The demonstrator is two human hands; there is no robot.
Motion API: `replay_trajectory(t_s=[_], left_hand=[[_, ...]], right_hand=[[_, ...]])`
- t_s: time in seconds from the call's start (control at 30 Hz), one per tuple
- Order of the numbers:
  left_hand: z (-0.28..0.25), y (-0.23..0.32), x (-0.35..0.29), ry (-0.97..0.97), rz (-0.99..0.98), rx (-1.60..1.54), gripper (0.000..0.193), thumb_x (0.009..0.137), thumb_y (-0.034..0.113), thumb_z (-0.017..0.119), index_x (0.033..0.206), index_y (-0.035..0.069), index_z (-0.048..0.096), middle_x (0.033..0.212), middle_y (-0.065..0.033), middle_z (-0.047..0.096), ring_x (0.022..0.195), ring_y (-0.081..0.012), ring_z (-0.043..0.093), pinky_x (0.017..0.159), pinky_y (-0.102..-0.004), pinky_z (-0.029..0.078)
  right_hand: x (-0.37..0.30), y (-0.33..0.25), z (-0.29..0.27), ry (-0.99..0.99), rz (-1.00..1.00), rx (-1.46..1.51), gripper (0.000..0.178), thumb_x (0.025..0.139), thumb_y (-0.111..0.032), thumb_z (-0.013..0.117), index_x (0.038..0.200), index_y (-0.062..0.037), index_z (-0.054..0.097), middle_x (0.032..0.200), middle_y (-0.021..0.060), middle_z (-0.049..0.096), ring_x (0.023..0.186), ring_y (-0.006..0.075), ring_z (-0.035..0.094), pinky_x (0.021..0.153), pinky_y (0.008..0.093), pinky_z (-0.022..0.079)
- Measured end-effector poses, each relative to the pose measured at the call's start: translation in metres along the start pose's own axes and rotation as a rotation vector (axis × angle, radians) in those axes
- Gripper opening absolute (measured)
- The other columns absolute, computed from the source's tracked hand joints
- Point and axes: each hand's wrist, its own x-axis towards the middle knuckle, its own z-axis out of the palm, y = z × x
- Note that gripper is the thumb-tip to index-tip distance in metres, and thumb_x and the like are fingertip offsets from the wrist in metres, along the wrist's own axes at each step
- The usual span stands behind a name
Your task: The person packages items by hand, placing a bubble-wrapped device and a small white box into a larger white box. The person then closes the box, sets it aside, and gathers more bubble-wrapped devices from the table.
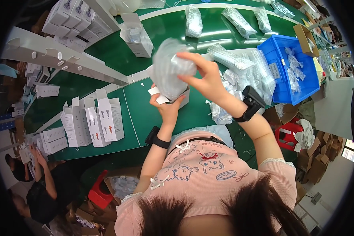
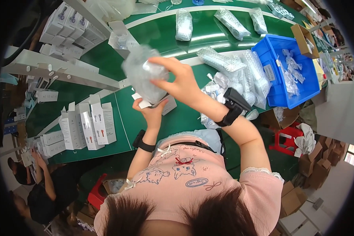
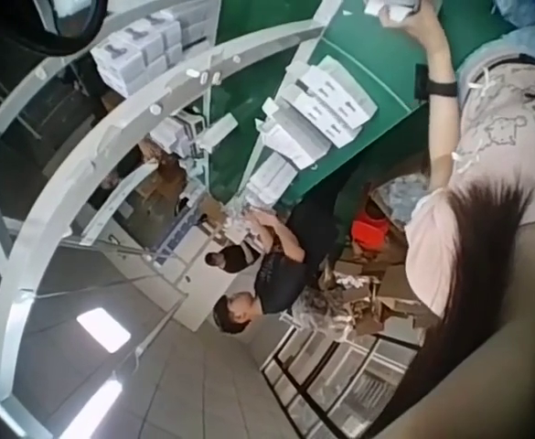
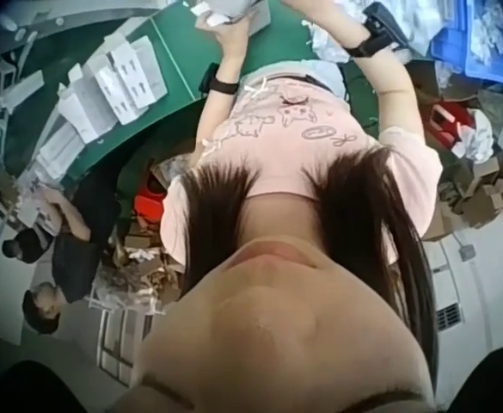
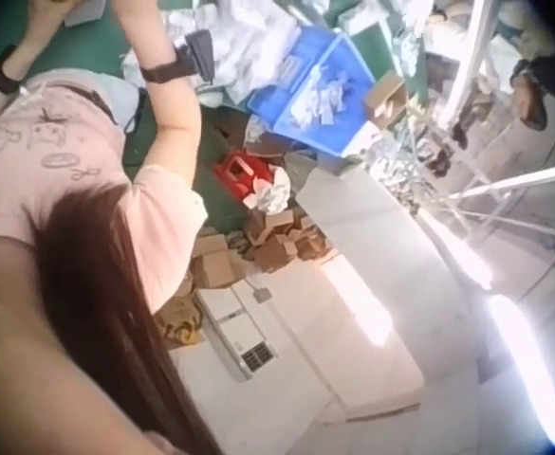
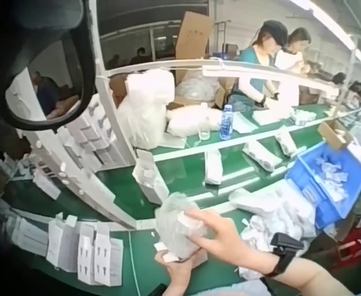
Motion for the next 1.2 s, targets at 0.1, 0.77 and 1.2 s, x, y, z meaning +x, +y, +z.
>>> replay_trajectory(t_s=[0.1,0.77,1.2], left_hand=[[0.007,0.005,0.001,0.055,0.067,-0.003,0.081,0.054,0.01,0.081,0.104,0.01,0.018,0.129,-0.0223,0.021,0.115,-0.0318,0.033,0.093,-0.0391,0.034],[-0.035,0.062,0.041,-0.318,0.198,0.367,0.04,0.061,0.01,0.073,0.095,0.003,0.053,0.118,-0.0179,0.041,0.105,-0.0308,0.046,0.085,-0.0351,0.04],[-0.032,0.07,0.062,-0.177,-0.052,0.332,0.016,0.058,0.005,0.071,0.065,-0.003,0.059,0.09,-0.013,0.058,0.073,-0.025,0.058,0.065,-0.0298,0.044]], right_hand=[[-0.013,0.005,0.007,0.241,0.236,0.081,0.051,0.061,0.0,0.067,0.109,-0.0072,0.052,0.11,0.0127,0.051,0.1,0.0304,0.05,0.084,0.0345,0.042],[-0.089,0.212,-0.103,-0.28,0.202,-1.331,0.014,0.067,-0.006,0.056,0.081,-0.0068,0.055,0.077,0.0077,0.054,0.078,0.0266,0.055,0.061,0.0357,0.048],[-0.036,0.024,-0.046,0.233,0.174,0.131,0.012,0.077,-0.004,0.059,0.075,-0.0007,0.048,0.084,0.0105,0.055,0.056,0.0155,0.052,0.053,0.0232,0.043]])
